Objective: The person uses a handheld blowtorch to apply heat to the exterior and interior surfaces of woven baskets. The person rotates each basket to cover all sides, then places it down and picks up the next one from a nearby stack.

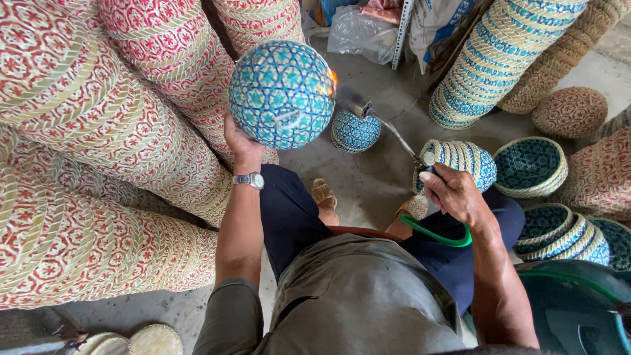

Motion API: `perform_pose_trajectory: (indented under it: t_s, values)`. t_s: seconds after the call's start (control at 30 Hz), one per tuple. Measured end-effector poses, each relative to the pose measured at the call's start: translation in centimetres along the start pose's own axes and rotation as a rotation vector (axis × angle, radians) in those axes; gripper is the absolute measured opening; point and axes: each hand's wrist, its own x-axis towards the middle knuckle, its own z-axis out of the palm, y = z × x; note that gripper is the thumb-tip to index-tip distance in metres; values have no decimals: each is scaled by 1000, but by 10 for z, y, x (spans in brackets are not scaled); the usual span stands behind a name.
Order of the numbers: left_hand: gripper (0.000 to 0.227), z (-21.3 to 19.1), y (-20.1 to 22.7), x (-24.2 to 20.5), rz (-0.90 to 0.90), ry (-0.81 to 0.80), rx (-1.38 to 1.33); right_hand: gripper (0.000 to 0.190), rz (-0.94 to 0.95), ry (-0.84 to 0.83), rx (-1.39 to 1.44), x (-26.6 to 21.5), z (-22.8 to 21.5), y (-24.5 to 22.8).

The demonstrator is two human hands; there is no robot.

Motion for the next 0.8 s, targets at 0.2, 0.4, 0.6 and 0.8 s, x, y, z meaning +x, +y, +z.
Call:
perform_pose_trajectory:
  t_s: [0.2,0.4,0.6,0.8]
  values:
    - [52,-15,-13,7,14,43,-104,39,98,-107,36,-3,5,7]
    - [50,3,2,12,-16,-79,40,42,18,-10,101,2,-12,2]
    - [40,31,31,11,129,-151,399,42,27,-29,81,9,-30,-11]
    - [26,49,46,15,191,-194,519,43,73,-67,96,12,-32,-12]
